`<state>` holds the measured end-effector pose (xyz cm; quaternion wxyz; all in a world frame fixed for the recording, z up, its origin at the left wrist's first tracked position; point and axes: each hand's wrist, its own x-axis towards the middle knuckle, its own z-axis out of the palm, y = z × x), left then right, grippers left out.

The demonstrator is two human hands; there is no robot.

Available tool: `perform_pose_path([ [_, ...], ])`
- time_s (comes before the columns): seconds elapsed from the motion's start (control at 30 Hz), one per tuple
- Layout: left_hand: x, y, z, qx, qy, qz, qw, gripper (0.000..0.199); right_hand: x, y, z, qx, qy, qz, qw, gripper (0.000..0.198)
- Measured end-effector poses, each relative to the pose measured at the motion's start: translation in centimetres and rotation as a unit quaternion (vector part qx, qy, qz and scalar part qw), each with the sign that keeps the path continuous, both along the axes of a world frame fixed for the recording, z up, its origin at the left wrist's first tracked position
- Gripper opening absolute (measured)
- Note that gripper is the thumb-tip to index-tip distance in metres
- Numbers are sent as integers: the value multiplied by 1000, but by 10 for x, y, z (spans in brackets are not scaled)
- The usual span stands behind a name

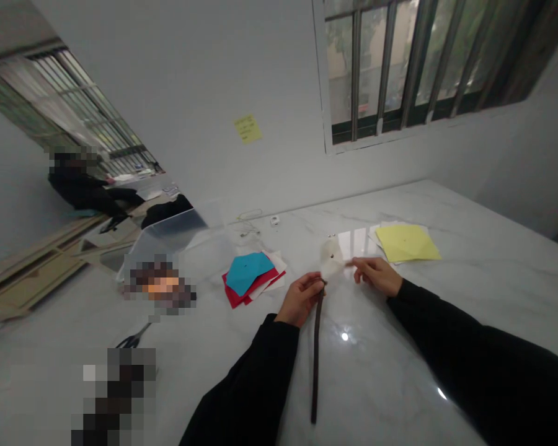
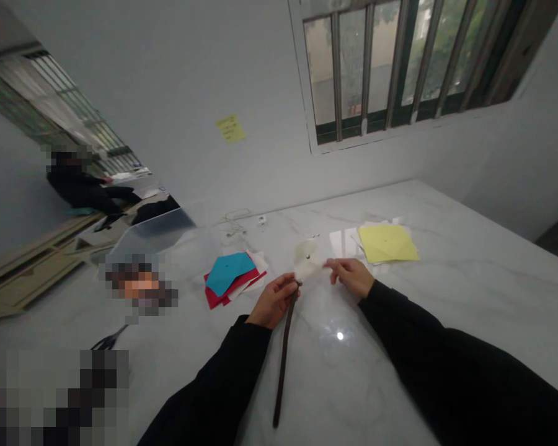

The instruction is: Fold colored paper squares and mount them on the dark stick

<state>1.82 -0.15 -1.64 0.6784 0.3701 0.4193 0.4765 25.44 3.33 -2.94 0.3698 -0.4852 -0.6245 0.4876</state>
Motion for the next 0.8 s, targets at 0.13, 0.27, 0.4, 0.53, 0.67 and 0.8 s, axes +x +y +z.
perform_pose_path([
  [0.13, 1, -1, 4, -6, -12, 7, 1000, 39, -5, -4, -3, -10, -26, 54, 998, 68],
  [0.27, 3, -2, 8, -9, -11, 10, 1000, 39, -5, -1, -5, 21, -41, 37, 998, 63],
  [0.4, 3, -2, 8, -9, -9, 12, 1000, 40, -1, 4, -7, 42, -25, 7, 999, 59],
  [0.53, 1, -1, 5, -10, -12, 7, 1000, 39, 0, 6, -9, 35, 9, -52, 998, 49],
  [0.67, 1, 0, 2, -11, -10, 4, 1000, 37, -1, 5, -7, 28, 25, -112, 993, 57],
  [0.8, 1, 1, 0, -3, -11, -1, 1000, 37, 2, 1, -5, -14, 8, 23, 1000, 63],
])
